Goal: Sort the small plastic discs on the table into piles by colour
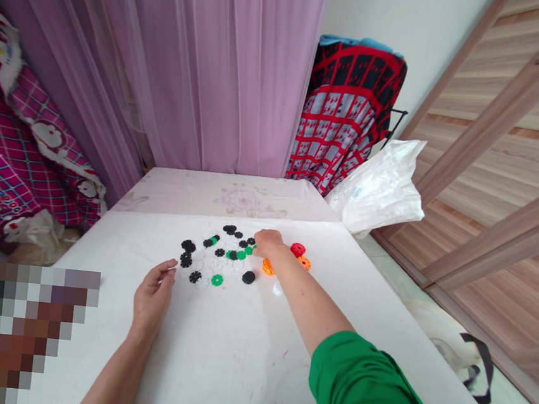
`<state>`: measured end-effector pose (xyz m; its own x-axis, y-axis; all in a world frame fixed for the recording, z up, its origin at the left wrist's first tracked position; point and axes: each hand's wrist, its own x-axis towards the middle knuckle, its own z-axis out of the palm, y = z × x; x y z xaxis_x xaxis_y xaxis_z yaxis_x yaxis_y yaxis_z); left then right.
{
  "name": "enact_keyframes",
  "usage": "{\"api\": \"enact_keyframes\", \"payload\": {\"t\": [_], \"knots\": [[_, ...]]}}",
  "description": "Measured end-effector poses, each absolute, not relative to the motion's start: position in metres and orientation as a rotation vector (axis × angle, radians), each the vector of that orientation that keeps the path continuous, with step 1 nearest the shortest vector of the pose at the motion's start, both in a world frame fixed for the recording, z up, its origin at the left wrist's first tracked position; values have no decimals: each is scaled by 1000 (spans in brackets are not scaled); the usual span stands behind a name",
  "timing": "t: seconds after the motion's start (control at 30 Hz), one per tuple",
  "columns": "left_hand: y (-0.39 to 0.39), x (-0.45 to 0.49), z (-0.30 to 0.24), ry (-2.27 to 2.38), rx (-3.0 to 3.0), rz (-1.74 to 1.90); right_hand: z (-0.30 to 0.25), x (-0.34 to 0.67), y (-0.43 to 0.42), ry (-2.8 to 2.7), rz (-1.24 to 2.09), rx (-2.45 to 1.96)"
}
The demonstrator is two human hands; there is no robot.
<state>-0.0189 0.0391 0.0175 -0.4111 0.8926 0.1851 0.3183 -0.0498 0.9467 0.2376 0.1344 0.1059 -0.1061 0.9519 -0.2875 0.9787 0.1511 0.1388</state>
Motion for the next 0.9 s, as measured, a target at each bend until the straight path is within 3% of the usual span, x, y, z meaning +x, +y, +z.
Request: {"api": "enact_keyframes", "payload": {"t": [0.37, 0.6, 0.9], "knots": [[38, -18, 22, 1712, 1270, 1461, 148, 314, 64, 2144, -111, 2074], [39, -19, 22, 1731, 1297, 1463, 137, 365, -1, 2009, -235, 2116], [38, -20, 25, 1737, 1256, 1447, 126, 355, -12, 1984, -245, 2078]]}}
